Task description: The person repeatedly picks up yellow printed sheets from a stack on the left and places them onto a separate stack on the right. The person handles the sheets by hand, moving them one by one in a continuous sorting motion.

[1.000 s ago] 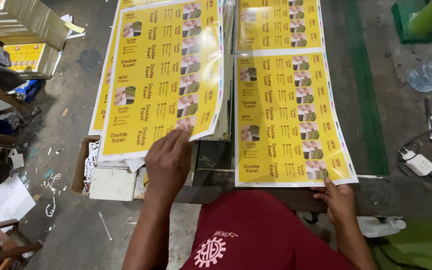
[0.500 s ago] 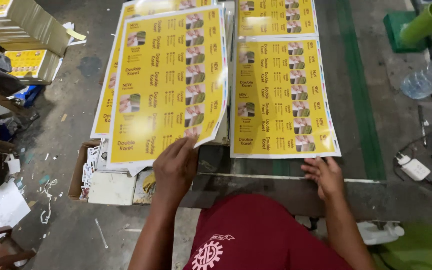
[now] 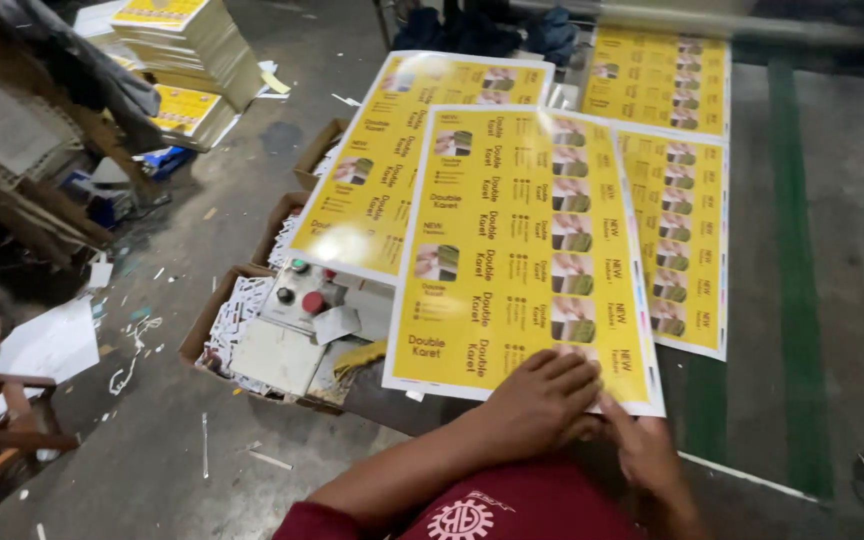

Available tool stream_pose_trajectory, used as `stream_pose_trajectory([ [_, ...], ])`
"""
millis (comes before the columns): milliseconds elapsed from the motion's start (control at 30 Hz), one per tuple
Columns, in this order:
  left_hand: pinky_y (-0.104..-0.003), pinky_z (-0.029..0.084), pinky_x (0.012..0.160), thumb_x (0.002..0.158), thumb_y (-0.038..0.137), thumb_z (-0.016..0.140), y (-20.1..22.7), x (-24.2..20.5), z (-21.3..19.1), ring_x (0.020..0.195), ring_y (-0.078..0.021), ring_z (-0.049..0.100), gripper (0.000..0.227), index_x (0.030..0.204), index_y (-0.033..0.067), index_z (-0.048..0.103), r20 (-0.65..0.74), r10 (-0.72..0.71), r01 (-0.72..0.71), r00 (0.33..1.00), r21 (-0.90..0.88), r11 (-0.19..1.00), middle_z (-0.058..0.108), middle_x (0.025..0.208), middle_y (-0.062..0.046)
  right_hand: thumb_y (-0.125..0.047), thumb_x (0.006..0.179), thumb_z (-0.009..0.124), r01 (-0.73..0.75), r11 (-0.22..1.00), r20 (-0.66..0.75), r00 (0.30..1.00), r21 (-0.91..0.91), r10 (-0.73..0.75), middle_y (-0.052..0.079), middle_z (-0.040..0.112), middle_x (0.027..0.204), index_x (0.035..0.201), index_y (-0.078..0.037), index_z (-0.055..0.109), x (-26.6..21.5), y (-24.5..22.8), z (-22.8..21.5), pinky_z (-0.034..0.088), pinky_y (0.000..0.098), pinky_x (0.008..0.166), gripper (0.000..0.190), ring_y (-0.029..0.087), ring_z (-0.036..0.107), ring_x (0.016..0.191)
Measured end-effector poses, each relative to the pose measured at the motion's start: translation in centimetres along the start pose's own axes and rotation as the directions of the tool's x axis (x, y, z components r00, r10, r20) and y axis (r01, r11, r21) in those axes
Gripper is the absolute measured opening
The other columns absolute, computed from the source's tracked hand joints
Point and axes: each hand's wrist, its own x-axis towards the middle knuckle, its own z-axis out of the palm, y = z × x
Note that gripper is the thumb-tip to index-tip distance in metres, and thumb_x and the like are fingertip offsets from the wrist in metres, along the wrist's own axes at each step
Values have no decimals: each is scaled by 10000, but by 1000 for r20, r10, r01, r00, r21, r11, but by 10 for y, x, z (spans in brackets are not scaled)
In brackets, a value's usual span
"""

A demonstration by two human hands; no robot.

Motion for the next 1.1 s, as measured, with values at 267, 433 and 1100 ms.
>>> stream_pose_trajectory([
  [267,-525,300,1211,1047,432,431,-75,-23,-31,1444,-359,451,530,1358,20,552,37,-258,239,965,267,934,547,1491,-195,-54,1088,498,104,995,-259,961,-3,-102,223,604,1073,1351,85,486,-5,-22,-48,525,361,630,298,269,601,800],
  [433,-496,223,1252,1044,479,483,-135,-65,-34,1570,-307,233,649,1553,79,442,-130,-459,463,879,461,757,286,1689,-152,-79,1138,534,144,986,-426,890,-81,-165,180,613,1119,1320,84,506,-16,6,-95,571,308,672,245,232,631,837],
  [1100,-405,544,866,876,-3,738,-45,-11,-138,1049,-311,732,272,1147,6,714,-283,-268,364,921,380,850,756,1152,-137,-124,1080,585,41,999,-536,843,4,-32,137,664,1060,1277,63,584,-53,84,-153,525,243,502,272,159,604,718],
])
